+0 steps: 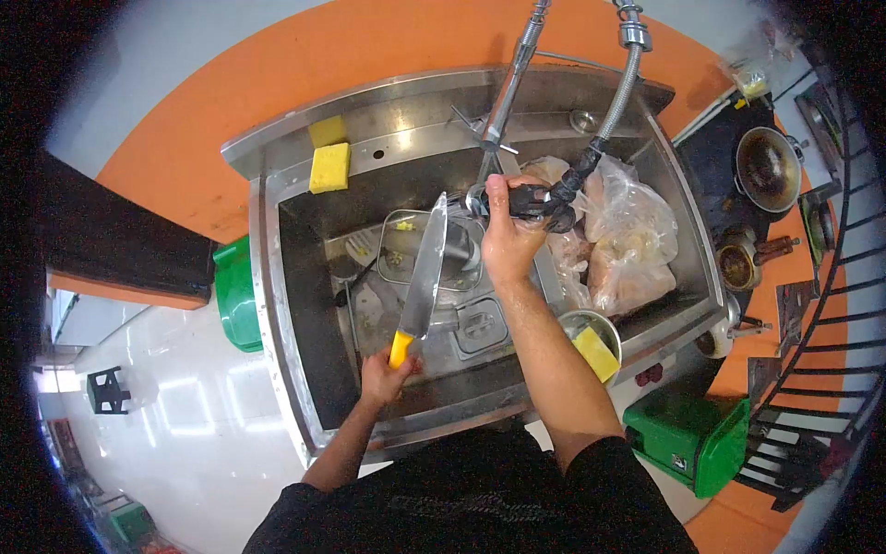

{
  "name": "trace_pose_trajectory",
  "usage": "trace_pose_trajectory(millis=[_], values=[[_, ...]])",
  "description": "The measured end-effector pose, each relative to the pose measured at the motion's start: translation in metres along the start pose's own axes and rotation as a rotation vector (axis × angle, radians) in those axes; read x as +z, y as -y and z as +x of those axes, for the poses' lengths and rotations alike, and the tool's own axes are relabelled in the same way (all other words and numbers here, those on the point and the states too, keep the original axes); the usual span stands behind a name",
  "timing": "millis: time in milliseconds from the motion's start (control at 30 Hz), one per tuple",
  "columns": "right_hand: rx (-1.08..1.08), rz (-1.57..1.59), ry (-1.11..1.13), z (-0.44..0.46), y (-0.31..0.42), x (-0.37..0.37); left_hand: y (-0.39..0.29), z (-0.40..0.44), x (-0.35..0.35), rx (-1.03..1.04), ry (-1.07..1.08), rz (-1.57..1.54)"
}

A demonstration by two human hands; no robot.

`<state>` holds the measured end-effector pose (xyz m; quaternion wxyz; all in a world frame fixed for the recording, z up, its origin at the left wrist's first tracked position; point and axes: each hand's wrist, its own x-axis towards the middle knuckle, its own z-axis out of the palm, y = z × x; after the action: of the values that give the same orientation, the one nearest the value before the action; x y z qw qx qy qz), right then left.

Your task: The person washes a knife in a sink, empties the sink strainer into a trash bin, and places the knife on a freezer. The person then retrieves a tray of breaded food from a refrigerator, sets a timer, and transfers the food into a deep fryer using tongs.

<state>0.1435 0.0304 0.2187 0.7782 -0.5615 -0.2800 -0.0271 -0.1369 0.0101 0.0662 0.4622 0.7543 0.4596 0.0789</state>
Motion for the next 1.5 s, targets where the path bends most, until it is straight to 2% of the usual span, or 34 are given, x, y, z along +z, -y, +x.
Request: trace_pose_trajectory(millis=[167, 300, 400, 433, 533, 633, 733, 767, 833, 933, 1033, 1100, 1233, 1367, 1500], values=[[0.018, 0.171, 0.000, 0.003, 0.005, 0.014, -0.016, -0.003, -0.010, 0.021, -0.006, 0.001], [0.058, 0.152, 0.053, -0.001, 0.006, 0.012, -0.013, -0.002, -0.006, 0.072, -0.035, 0.013], [0.191, 0.224, 0.156, -0.013, 0.016, 0.007, 0.002, 0.008, 0.010, 0.003, -0.010, -0.189], [0.258, 0.270, 0.171, -0.020, 0.019, 0.006, -0.050, 0.002, -0.018, -0.024, 0.026, -0.131], [0.367, 0.254, 0.254, -0.037, 0.028, 0.002, -0.038, 0.016, -0.003, 0.117, -0.110, 0.046], [0.472, 0.342, 0.285, -0.054, 0.036, -0.001, -0.043, 0.026, 0.002, 0.021, -0.071, 0.029], [0.522, 0.479, 0.246, -0.064, 0.044, 0.002, -0.051, 0.034, 0.007, 0.163, -0.233, 0.100], [0.533, 0.506, 0.253, -0.065, 0.045, 0.000, -0.052, 0.037, 0.009, 0.157, -0.226, 0.084], [0.520, 0.473, 0.252, -0.063, 0.045, -0.001, -0.048, 0.043, 0.018, 0.145, -0.210, 0.052], [0.462, 0.408, 0.259, -0.060, 0.042, -0.005, -0.047, 0.049, 0.025, 0.255, -0.282, 0.064], [0.350, 0.280, 0.174, -0.056, 0.028, -0.005, -0.060, 0.044, 0.015, 0.088, -0.159, 0.091], [0.278, 0.118, 0.140, -0.049, 0.022, -0.007, -0.057, 0.041, 0.015, 0.077, -0.138, 0.103], [0.119, -0.004, 0.114, -0.033, 0.004, -0.008, -0.060, 0.025, 0.007, 0.032, -0.093, 0.094], [0.107, 0.076, 0.060, -0.029, -0.012, -0.007, -0.044, 0.018, 0.011, 0.086, -0.111, 0.032], [0.272, 0.108, 0.181, -0.043, -0.007, -0.014, -0.045, 0.016, 0.010, 0.058, -0.113, 0.008]])
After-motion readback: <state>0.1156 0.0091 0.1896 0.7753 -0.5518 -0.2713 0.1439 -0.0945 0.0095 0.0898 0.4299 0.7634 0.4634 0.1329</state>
